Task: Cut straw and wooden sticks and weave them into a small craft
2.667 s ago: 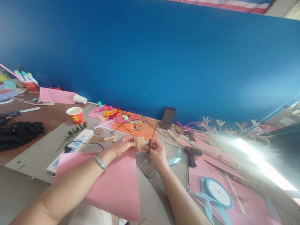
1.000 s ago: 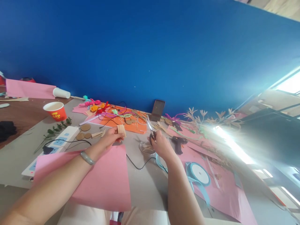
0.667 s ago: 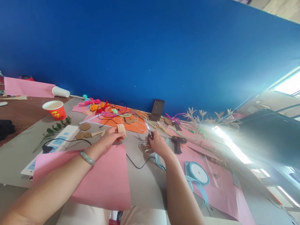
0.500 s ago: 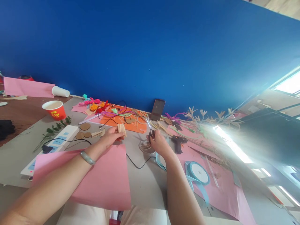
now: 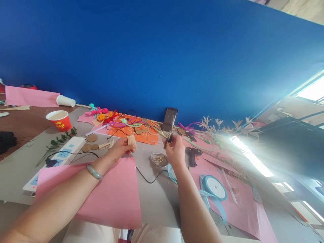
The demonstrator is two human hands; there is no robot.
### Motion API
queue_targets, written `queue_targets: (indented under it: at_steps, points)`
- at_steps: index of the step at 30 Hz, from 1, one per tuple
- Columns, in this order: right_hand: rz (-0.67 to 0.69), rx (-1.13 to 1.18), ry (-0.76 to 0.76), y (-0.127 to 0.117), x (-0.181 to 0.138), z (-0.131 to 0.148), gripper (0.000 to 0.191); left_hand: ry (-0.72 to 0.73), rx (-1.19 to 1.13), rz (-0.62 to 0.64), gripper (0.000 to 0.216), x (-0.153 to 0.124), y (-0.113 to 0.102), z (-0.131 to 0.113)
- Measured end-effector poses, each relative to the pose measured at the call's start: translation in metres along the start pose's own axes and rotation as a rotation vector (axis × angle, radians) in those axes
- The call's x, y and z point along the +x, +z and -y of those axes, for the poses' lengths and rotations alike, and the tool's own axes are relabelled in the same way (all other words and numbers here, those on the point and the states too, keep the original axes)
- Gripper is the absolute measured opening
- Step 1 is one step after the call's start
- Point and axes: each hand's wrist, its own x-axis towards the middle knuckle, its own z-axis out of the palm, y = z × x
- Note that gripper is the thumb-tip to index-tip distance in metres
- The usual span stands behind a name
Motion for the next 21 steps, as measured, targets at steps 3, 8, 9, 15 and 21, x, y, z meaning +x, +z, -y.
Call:
queue_targets:
  at_steps: [3,8,9,15,21]
  points:
    - [0.012,0.262,0.048,0.008,-0.007,0.009,0.029,0.024,0.007,0.013,0.037,-0.001,0.001,-0.001]
    - [0.27,0.564,0.144,0.031,-0.027,0.022,0.037,0.049,-0.003,0.1,0.038,-0.009,0.009,-0.005]
    - [0.312,0.584,0.154,0.036,-0.03,0.023,0.039,0.048,-0.008,0.132,0.039,-0.012,0.012,-0.006]
    - [0.325,0.612,0.153,0.048,-0.04,0.023,0.039,0.061,-0.008,0.209,0.041,-0.018,0.019,-0.007]
    - [0.238,0.535,0.105,0.043,-0.039,0.026,0.024,0.071,0.107,0.197,0.045,-0.015,0.018,-0.004]
